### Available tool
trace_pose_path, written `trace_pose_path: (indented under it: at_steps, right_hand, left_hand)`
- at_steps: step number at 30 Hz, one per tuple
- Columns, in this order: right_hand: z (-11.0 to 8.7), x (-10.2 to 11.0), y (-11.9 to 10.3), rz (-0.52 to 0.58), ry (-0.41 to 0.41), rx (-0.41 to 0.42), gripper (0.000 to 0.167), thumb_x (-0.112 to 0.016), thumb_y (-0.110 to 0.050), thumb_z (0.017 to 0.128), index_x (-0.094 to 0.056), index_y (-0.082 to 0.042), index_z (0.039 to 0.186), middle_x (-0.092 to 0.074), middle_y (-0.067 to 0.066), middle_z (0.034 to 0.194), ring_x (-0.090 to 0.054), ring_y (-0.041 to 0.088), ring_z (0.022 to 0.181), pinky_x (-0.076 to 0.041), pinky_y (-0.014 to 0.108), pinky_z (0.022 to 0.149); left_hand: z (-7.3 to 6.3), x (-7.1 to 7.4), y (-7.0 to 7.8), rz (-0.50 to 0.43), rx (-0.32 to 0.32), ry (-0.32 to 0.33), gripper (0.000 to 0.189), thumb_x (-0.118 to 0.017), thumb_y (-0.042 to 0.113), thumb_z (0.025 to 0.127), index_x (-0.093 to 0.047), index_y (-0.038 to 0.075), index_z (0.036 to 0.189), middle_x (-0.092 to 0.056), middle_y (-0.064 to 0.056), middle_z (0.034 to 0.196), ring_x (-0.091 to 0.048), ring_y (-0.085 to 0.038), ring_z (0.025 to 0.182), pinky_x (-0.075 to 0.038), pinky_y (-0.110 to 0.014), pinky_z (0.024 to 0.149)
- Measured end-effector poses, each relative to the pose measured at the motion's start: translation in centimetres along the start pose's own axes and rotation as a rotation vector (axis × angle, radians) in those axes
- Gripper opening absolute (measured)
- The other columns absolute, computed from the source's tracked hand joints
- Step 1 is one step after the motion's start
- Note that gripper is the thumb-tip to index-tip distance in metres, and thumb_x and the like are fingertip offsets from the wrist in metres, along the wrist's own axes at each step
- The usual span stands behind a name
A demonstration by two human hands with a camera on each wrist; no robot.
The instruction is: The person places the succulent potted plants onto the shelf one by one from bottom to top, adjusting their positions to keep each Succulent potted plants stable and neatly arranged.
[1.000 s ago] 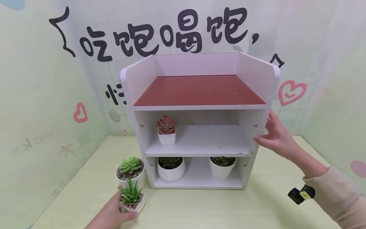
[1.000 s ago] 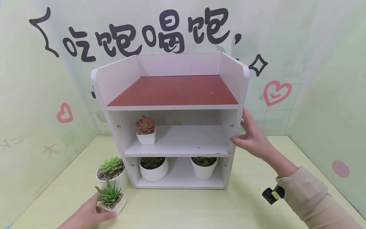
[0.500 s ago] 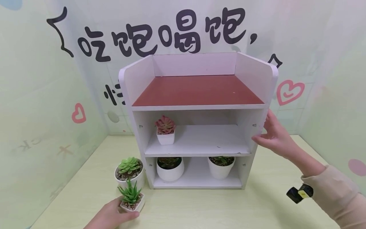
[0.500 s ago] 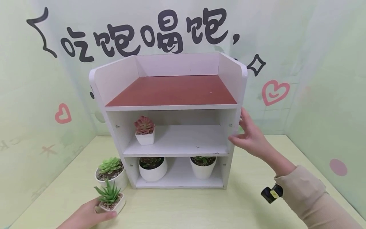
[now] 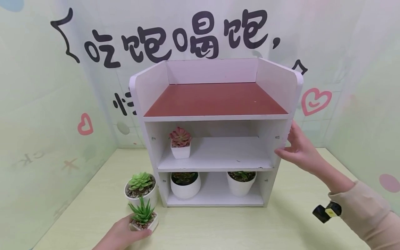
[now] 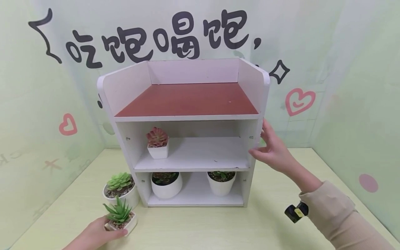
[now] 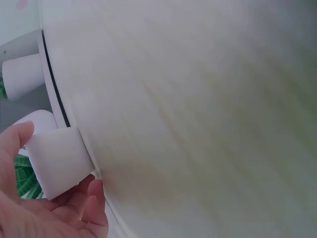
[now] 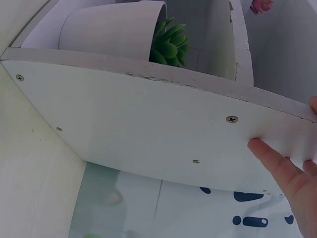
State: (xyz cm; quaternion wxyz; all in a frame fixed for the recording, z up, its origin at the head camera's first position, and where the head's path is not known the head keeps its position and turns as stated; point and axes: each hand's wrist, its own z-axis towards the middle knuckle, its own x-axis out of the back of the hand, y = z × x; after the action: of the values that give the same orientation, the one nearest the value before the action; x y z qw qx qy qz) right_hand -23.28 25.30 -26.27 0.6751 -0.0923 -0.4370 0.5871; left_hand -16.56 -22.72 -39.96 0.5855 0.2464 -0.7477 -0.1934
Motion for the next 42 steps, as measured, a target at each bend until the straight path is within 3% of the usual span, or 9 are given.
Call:
trace_pose_path:
  at_steps: [8, 15, 22, 28, 31, 35, 37, 42]
  right_hand:
    - [0.0, 0.0, 0.2, 0.020, -0.011, 0.012, 0.093, -0.060, 0.016, 0.077, -0.009, -0.017, 0.147, -0.032, 0.011, 0.138, -0.042, 0.009, 0.121, -0.052, 0.025, 0.076]
    - [-0.1, 0.0, 0.1, 0.025, -0.010, 0.014, 0.092, -0.059, 0.017, 0.077, -0.009, -0.016, 0.147, -0.031, 0.011, 0.138, -0.042, 0.009, 0.121, -0.052, 0.025, 0.076]
    - [-0.1, 0.0, 0.2, 0.042, -0.006, 0.013, 0.091, -0.059, 0.017, 0.077, -0.010, -0.016, 0.146, -0.031, 0.010, 0.139, -0.041, 0.010, 0.122, -0.052, 0.024, 0.076]
    - [-0.1, -0.1, 0.2, 0.046, -0.004, 0.010, 0.091, -0.059, 0.016, 0.077, -0.010, -0.017, 0.147, -0.029, 0.012, 0.140, -0.040, 0.011, 0.122, -0.052, 0.026, 0.076]
    - [-0.1, -0.1, 0.1, 0.041, -0.003, 0.002, 0.091, -0.060, 0.015, 0.077, -0.010, -0.017, 0.147, -0.028, 0.012, 0.140, -0.040, 0.011, 0.122, -0.052, 0.026, 0.076]
    - [-0.1, -0.1, 0.1, 0.044, -0.005, -0.001, 0.091, -0.059, 0.015, 0.077, -0.009, -0.017, 0.147, -0.028, 0.012, 0.140, -0.041, 0.011, 0.121, -0.052, 0.026, 0.077]
    - [-0.1, -0.2, 0.1, 0.051, -0.006, 0.000, 0.091, -0.059, 0.015, 0.077, -0.010, -0.017, 0.147, -0.029, 0.012, 0.140, -0.041, 0.011, 0.121, -0.052, 0.026, 0.077]
    - [-0.1, -0.2, 0.2, 0.069, -0.006, -0.003, 0.091, -0.059, 0.016, 0.077, -0.010, -0.017, 0.147, -0.028, 0.012, 0.140, -0.041, 0.012, 0.121, -0.052, 0.026, 0.077]
  left_hand:
    - [-0.3, 0.0, 0.0, 0.006, -0.067, 0.054, 0.082, -0.075, 0.037, 0.072, -0.039, -0.017, 0.124, -0.052, -0.034, 0.115, -0.048, -0.049, 0.108, -0.040, -0.058, 0.089]
    - [-0.4, 0.0, 0.3, 0.027, -0.076, 0.075, 0.076, -0.076, 0.033, 0.070, -0.045, -0.015, 0.119, -0.057, -0.030, 0.110, -0.052, -0.046, 0.104, -0.042, -0.056, 0.088]
    - [-0.2, 0.2, 0.5, 0.031, -0.039, 0.060, 0.075, -0.077, 0.032, 0.069, -0.046, -0.017, 0.117, -0.059, -0.028, 0.106, -0.054, -0.044, 0.103, -0.042, -0.055, 0.088]
    - [-0.4, 0.3, 0.6, -0.014, -0.066, 0.041, 0.073, -0.079, 0.026, 0.067, -0.047, -0.014, 0.120, -0.061, -0.022, 0.107, -0.055, -0.040, 0.103, -0.042, -0.054, 0.089]
    - [-0.6, 0.4, 0.7, -0.024, -0.095, 0.034, 0.069, -0.080, 0.022, 0.065, -0.050, -0.010, 0.118, -0.064, -0.014, 0.101, -0.059, -0.031, 0.096, -0.047, -0.048, 0.085]
    - [-0.9, 0.7, 1.4, -0.042, -0.146, -0.012, 0.059, -0.079, 0.018, 0.066, -0.054, -0.007, 0.112, -0.060, -0.003, 0.082, -0.055, -0.019, 0.076, -0.048, -0.033, 0.065]
    - [-1.1, 0.9, 1.9, -0.059, -0.193, -0.043, 0.056, -0.078, 0.018, 0.067, -0.054, -0.006, 0.111, -0.056, -0.002, 0.075, -0.051, -0.016, 0.068, -0.044, -0.026, 0.058]
    - [-1.6, 1.8, 3.9, -0.094, -0.364, -0.098, 0.056, -0.077, 0.016, 0.067, -0.052, -0.004, 0.113, -0.054, -0.002, 0.076, -0.049, -0.013, 0.066, -0.043, -0.023, 0.053]
